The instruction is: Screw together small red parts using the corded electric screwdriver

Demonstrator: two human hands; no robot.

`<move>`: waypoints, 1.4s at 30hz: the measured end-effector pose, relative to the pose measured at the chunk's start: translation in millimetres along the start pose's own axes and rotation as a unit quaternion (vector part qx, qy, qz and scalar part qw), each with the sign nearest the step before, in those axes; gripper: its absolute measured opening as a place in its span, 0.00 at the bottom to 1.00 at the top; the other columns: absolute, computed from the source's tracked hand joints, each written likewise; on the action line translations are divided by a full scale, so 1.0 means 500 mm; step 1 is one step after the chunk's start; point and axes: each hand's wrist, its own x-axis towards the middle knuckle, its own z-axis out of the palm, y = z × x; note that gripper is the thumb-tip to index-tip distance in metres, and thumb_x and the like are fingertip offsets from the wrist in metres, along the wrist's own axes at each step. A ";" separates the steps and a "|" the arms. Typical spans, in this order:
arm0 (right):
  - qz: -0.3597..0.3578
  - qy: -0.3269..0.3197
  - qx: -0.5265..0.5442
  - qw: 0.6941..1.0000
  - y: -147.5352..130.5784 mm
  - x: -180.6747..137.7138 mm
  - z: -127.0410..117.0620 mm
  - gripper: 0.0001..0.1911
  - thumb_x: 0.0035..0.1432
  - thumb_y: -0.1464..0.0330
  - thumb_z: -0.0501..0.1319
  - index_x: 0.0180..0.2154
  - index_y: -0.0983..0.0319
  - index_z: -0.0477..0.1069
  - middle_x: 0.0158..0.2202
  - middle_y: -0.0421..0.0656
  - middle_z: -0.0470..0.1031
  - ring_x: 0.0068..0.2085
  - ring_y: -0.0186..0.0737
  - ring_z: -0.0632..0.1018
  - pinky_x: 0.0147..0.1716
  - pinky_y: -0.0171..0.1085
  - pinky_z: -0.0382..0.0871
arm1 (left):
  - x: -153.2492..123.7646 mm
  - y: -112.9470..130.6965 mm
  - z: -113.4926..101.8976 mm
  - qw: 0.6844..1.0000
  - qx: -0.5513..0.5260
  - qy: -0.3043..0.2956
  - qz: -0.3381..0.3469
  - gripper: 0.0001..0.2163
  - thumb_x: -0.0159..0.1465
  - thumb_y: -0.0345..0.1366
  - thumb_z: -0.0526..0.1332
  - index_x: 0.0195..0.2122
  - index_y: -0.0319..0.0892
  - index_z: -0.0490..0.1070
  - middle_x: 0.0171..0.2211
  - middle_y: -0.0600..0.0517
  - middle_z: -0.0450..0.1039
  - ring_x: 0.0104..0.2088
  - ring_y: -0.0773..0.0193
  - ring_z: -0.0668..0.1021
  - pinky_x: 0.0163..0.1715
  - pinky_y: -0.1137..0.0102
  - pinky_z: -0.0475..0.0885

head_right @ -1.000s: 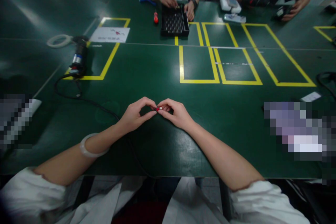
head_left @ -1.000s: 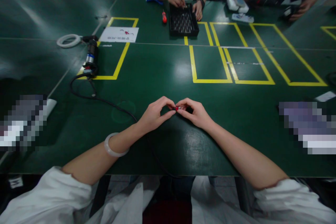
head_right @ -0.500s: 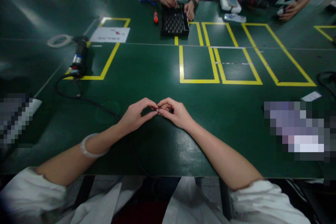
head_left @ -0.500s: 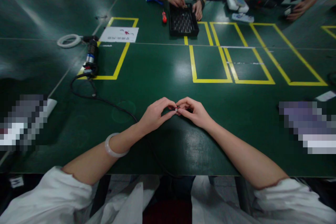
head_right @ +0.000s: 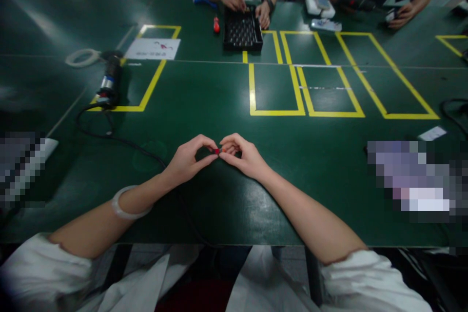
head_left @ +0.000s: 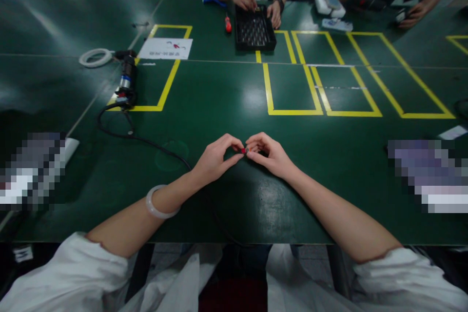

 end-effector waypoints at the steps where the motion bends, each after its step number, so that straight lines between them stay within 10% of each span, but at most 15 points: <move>1: 0.006 0.001 0.003 1.000 -0.002 0.000 0.000 0.15 0.60 0.60 0.65 0.44 0.60 0.69 0.37 0.42 0.76 0.36 0.36 0.77 0.38 0.37 0.72 | 0.000 0.001 0.000 1.000 0.005 0.003 0.009 0.04 0.68 0.34 0.60 0.41 0.39 0.70 0.39 0.49 0.73 0.41 0.63 0.76 0.43 0.68 0.71; 42: -0.068 -0.008 -0.145 0.987 -0.015 0.000 -0.005 0.05 0.61 0.69 0.63 0.41 0.60 0.71 0.34 0.41 0.76 0.33 0.34 0.76 0.35 0.35 0.71 | 0.003 -0.003 -0.009 0.999 -0.028 -0.028 0.003 0.06 0.68 0.36 0.60 0.42 0.39 0.72 0.37 0.50 0.73 0.38 0.65 0.76 0.41 0.70 0.71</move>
